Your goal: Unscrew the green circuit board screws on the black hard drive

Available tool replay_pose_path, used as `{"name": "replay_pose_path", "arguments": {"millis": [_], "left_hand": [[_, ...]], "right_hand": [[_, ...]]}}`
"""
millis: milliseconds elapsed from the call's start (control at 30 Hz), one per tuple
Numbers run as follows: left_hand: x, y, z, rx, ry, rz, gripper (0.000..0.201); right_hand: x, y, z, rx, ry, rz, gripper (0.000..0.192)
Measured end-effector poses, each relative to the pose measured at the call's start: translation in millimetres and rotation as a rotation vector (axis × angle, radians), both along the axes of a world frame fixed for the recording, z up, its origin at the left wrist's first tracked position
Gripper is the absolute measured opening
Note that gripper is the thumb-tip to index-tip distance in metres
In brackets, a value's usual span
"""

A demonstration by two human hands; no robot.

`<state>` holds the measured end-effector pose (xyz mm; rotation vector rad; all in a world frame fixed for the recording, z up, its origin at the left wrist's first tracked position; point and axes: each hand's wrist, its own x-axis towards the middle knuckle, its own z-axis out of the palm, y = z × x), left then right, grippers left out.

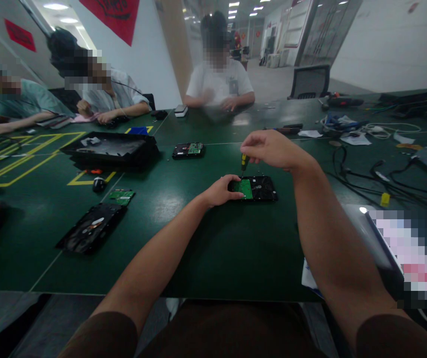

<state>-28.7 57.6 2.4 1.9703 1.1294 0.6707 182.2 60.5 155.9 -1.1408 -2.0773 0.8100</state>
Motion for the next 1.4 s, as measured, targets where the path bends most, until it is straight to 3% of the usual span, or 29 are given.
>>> {"name": "replay_pose_path", "arguments": {"millis": [167,333,467,567,733,967,1167,1400], "left_hand": [[0.0,0.8,1.1,0.022,0.022,-0.01,0.069],[0.0,1.3,-0.2,0.026,0.018,-0.01,0.07],[-1.0,2.6,-3.0,0.032,0.022,-0.007,0.071],[-1.4,3.5,-4.2,0.035,0.027,-0.009,0.071],[-0.3,2.9,-2.4,0.023,0.02,-0.014,0.07],[0.5,1.0,-0.2,0.016,0.025,0.0,0.071],[0.0,1.0,-0.9,0.002,0.014,0.008,0.07],[0.5,-0.7,1.0,0.013,0.009,0.0,0.068]], "right_hand": [[-4.9,-3.7,0.0,-0.007,-0.003,0.021,0.011],[-4.7,-4.2,0.4,-0.114,0.059,0.064,0.013],[-1.4,-3.1,1.7,-0.055,0.009,0.092,0.013],[-1.8,-3.9,2.5,-0.014,-0.017,0.03,0.008],[-6.2,-5.7,0.8,-0.032,0.007,0.01,0.003],[-5.0,-2.0,-2.2,-0.174,0.087,0.083,0.015],[-1.7,0.3,-0.9,-0.021,-0.034,0.024,0.015],[-5.7,-3.2,0.0,0.008,-0.049,-0.053,0.007]]}}
